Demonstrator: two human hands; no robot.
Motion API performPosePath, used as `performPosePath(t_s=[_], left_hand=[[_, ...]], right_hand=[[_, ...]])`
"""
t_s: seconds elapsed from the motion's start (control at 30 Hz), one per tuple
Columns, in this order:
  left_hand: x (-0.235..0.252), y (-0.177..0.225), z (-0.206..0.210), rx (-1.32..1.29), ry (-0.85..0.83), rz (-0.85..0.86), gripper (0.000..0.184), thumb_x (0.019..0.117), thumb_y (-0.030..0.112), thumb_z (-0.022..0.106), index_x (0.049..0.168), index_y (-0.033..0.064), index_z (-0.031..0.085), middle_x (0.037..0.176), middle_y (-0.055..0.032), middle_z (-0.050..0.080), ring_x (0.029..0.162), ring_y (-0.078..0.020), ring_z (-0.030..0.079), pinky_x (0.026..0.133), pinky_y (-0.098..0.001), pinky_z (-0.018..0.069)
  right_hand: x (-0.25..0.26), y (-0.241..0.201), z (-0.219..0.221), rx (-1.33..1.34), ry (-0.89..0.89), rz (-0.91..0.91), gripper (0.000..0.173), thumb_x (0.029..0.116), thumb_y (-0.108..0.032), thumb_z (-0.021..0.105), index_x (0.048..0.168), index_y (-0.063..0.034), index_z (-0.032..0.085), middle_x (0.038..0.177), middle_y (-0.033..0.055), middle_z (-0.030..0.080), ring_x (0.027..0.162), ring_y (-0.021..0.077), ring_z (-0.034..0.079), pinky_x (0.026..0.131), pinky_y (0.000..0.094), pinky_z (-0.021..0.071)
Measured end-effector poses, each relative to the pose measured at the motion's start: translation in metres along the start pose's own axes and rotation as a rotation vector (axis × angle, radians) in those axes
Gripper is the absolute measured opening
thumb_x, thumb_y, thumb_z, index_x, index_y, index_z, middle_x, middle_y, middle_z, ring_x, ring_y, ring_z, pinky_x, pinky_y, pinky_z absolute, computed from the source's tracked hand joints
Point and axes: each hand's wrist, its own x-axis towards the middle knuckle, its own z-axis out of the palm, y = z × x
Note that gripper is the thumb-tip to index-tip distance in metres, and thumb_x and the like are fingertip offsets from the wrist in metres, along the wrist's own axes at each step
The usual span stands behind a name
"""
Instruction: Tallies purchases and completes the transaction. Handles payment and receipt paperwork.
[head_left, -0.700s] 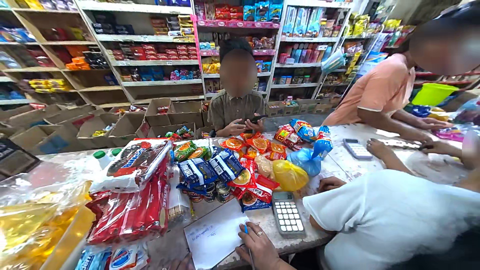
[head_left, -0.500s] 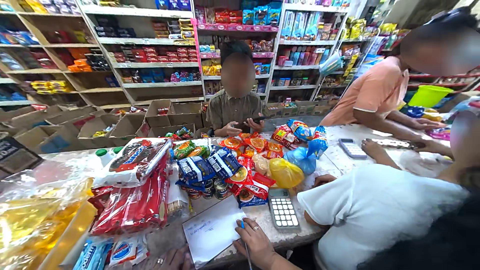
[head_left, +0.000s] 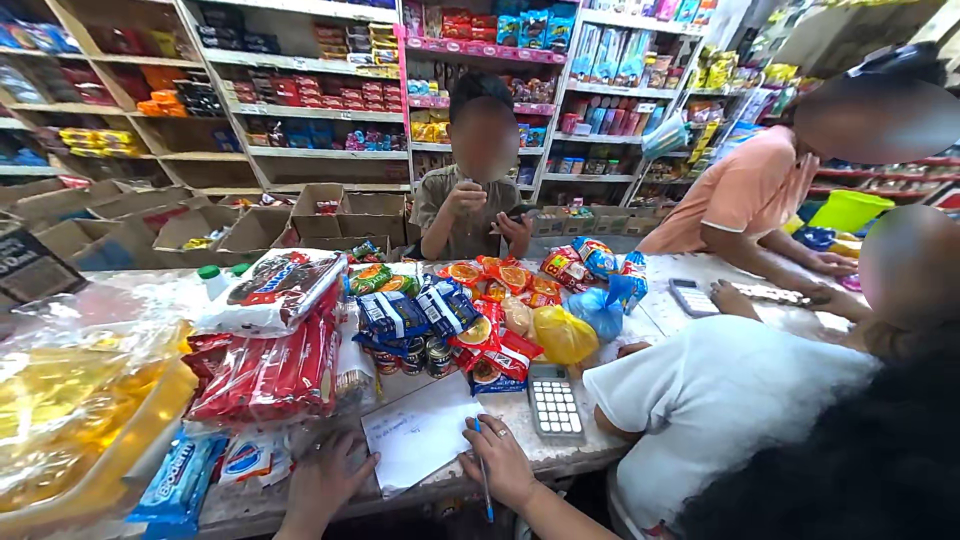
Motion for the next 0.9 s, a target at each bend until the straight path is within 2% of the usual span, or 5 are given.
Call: performPosePath(t_s=[0.33, 0.4, 0.53, 0.63, 0.9], left_hand=[[-0.008, -0.004, 0.000, -0.114, 0.177, 0.003, 0.042, 0.0916, 0.040, 0.060, 0.100, 0.0029, 0.077, 0.078, -0.0157, 0.072, 0.067, -0.0363, 0.069, 0.063, -0.0606, 0.0530], [-0.009, -0.002, -0.004, -0.114, 0.157, 0.001, 0.038, 0.0924, 0.036, 0.064, 0.101, 0.0017, 0.077, 0.082, -0.0176, 0.073, 0.072, -0.0379, 0.070, 0.067, -0.0612, 0.0539], [-0.006, 0.007, -0.019, -0.108, -0.027, -0.084, 0.042, 0.0957, 0.039, 0.066, 0.114, 0.0017, 0.074, 0.108, -0.0224, 0.073, 0.098, -0.0429, 0.071, 0.088, -0.0637, 0.0519], [-0.002, 0.006, -0.021, -0.099, -0.149, -0.109, 0.052, 0.0952, 0.049, 0.065, 0.124, 0.0060, 0.072, 0.121, -0.0206, 0.071, 0.112, -0.0421, 0.066, 0.098, -0.0635, 0.0474], [0.003, 0.003, -0.024, -0.081, -0.262, -0.109, 0.062, 0.0879, 0.059, 0.072, 0.129, 0.0124, 0.068, 0.131, -0.0145, 0.067, 0.124, -0.0359, 0.061, 0.108, -0.0607, 0.0411]], right_hand=[[0.004, -0.007, -0.005, 0.103, -0.054, 0.076, 0.039, 0.0942, -0.034, 0.068, 0.121, -0.0060, 0.073, 0.128, 0.0144, 0.070, 0.127, 0.0385, 0.062, 0.108, 0.0518, 0.0477], [0.008, -0.011, -0.015, 0.317, -0.031, 0.222, 0.040, 0.0965, -0.025, 0.066, 0.126, 0.0023, 0.069, 0.126, 0.0198, 0.070, 0.124, 0.0390, 0.062, 0.110, 0.0532, 0.0451], [0.030, -0.016, -0.027, 0.736, 0.123, 0.405, 0.050, 0.1068, -0.022, 0.033, 0.130, 0.0164, 0.056, 0.122, 0.0259, 0.066, 0.117, 0.0271, 0.063, 0.104, 0.0398, 0.0485], [0.056, -0.020, -0.022, 0.803, 0.104, 0.357, 0.041, 0.1053, -0.014, 0.038, 0.104, 0.0136, 0.069, 0.103, 0.0194, 0.070, 0.103, 0.0185, 0.065, 0.098, 0.0348, 0.0505], [0.106, -0.068, 0.032, 1.042, -0.291, 0.445, 0.020, 0.1029, -0.012, 0.059, 0.091, 0.0043, 0.058, 0.065, 0.0026, 0.057, 0.056, 0.0074, 0.056, 0.058, 0.0252, 0.0515]])
